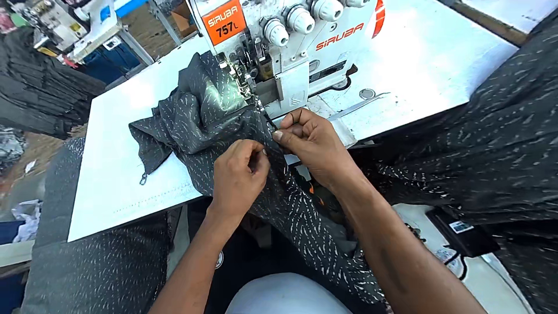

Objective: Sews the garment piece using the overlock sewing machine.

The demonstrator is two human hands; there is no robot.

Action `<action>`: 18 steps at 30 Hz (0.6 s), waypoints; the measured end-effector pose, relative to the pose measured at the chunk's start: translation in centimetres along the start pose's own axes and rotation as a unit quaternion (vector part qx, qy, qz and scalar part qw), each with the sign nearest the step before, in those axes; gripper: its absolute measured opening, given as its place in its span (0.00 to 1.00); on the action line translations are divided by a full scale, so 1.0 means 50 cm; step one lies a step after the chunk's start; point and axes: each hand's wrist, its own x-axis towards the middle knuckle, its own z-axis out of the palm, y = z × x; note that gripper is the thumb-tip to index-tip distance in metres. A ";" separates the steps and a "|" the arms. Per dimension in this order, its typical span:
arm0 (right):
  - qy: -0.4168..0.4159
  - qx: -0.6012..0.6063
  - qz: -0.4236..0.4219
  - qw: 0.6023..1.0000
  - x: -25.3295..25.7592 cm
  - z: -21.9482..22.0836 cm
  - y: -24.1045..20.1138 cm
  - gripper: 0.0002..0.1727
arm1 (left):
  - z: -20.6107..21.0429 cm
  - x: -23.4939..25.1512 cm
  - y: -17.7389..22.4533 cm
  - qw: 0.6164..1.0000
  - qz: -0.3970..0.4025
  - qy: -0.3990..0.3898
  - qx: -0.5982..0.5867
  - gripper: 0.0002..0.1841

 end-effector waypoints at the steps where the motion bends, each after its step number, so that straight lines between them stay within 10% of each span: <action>1: 0.003 -0.010 -0.006 1.000 0.002 0.000 0.002 0.09 | -0.003 -0.001 -0.003 0.999 -0.027 0.004 -0.046 0.04; 7: -0.006 -0.134 -0.085 0.987 0.012 0.008 0.011 0.07 | -0.028 0.016 0.008 0.922 -0.192 -0.033 -0.334 0.05; 13: -0.019 -0.019 -0.008 1.000 0.005 0.001 0.005 0.09 | -0.024 0.009 0.009 0.999 -0.032 -0.011 -0.028 0.22; 18: -0.005 0.025 0.018 1.000 -0.015 0.000 0.012 0.11 | 0.013 -0.001 -0.003 0.999 0.014 0.012 0.049 0.05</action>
